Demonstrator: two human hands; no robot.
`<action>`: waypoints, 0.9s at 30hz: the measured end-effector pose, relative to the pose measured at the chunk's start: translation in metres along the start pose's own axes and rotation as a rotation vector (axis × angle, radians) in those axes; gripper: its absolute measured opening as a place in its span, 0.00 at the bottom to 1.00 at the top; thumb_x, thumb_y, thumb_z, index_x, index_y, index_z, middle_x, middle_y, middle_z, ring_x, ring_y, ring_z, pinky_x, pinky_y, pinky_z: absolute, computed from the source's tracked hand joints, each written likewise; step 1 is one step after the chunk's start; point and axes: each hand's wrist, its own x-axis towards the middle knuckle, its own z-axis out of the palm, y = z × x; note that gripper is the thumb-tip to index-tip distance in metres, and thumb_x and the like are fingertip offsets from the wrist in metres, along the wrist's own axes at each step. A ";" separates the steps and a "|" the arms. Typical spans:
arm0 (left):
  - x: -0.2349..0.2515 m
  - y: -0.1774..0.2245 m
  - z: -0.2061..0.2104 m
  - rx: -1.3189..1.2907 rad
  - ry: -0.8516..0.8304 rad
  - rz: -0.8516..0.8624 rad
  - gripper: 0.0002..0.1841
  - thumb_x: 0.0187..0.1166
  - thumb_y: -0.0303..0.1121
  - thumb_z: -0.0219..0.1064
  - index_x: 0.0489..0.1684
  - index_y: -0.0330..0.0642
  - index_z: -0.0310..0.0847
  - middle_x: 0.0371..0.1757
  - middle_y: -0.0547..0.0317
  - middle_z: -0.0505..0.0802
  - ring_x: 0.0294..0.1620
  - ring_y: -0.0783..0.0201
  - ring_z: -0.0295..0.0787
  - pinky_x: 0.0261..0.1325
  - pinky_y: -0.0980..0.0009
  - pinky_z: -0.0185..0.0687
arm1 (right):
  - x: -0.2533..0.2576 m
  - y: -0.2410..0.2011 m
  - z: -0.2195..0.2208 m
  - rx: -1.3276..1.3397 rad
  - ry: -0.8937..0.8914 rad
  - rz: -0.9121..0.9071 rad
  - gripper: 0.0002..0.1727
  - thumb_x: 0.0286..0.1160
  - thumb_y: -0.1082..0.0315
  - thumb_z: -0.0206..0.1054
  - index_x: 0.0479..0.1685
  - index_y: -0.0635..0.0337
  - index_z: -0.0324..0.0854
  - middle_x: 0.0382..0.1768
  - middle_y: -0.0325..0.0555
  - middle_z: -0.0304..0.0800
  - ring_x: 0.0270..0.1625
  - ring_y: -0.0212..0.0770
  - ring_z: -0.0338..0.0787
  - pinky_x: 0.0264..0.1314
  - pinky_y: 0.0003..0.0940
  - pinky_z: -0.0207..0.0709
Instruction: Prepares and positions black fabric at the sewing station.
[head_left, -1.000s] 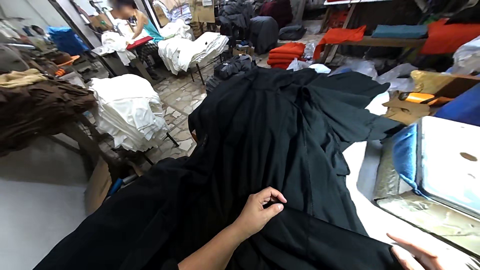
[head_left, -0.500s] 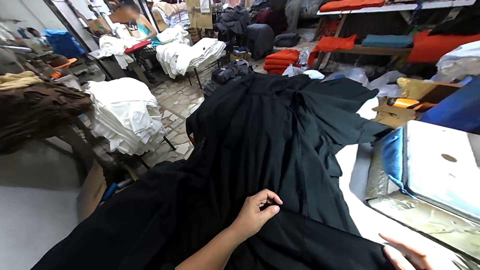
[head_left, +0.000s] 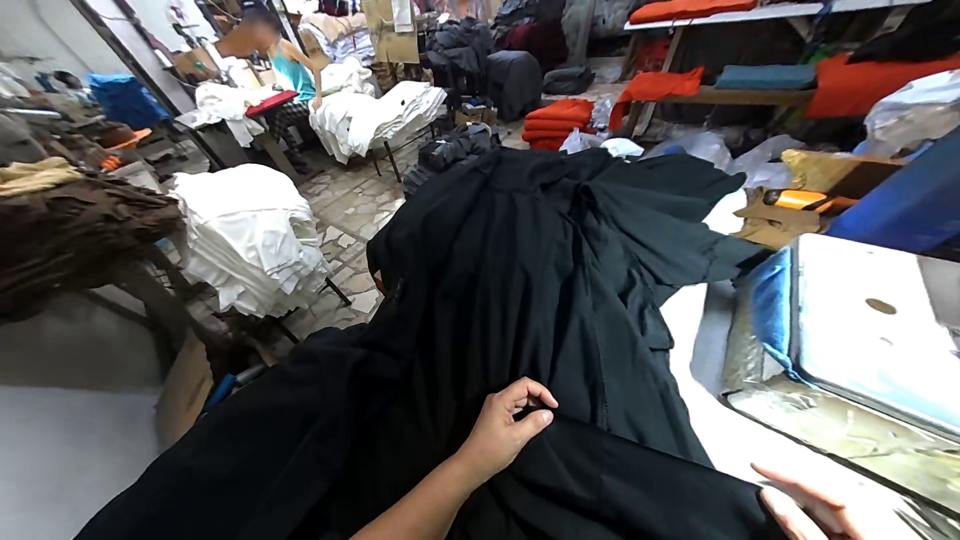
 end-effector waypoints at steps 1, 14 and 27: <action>0.000 0.000 0.000 0.002 -0.002 0.000 0.09 0.79 0.21 0.63 0.52 0.29 0.82 0.49 0.61 0.90 0.50 0.80 0.85 0.58 0.80 0.81 | 0.000 0.000 0.000 0.001 0.000 0.003 0.12 0.76 0.81 0.62 0.53 0.66 0.85 0.48 0.22 0.93 0.50 0.12 0.88 0.59 0.15 0.82; -0.001 -0.002 0.001 0.012 -0.003 0.011 0.09 0.80 0.21 0.63 0.53 0.28 0.82 0.49 0.60 0.91 0.50 0.79 0.86 0.59 0.80 0.81 | -0.001 0.003 -0.003 0.005 -0.012 -0.005 0.12 0.78 0.79 0.62 0.55 0.62 0.86 0.50 0.20 0.93 0.53 0.14 0.88 0.61 0.16 0.82; -0.001 0.058 -0.018 0.164 -0.060 -0.083 0.09 0.82 0.29 0.63 0.52 0.41 0.88 0.45 0.72 0.93 0.46 0.83 0.87 0.55 0.80 0.83 | 0.003 -0.015 -0.007 0.044 0.053 0.052 0.08 0.83 0.69 0.63 0.49 0.45 0.87 0.43 0.16 0.93 0.48 0.15 0.89 0.55 0.13 0.82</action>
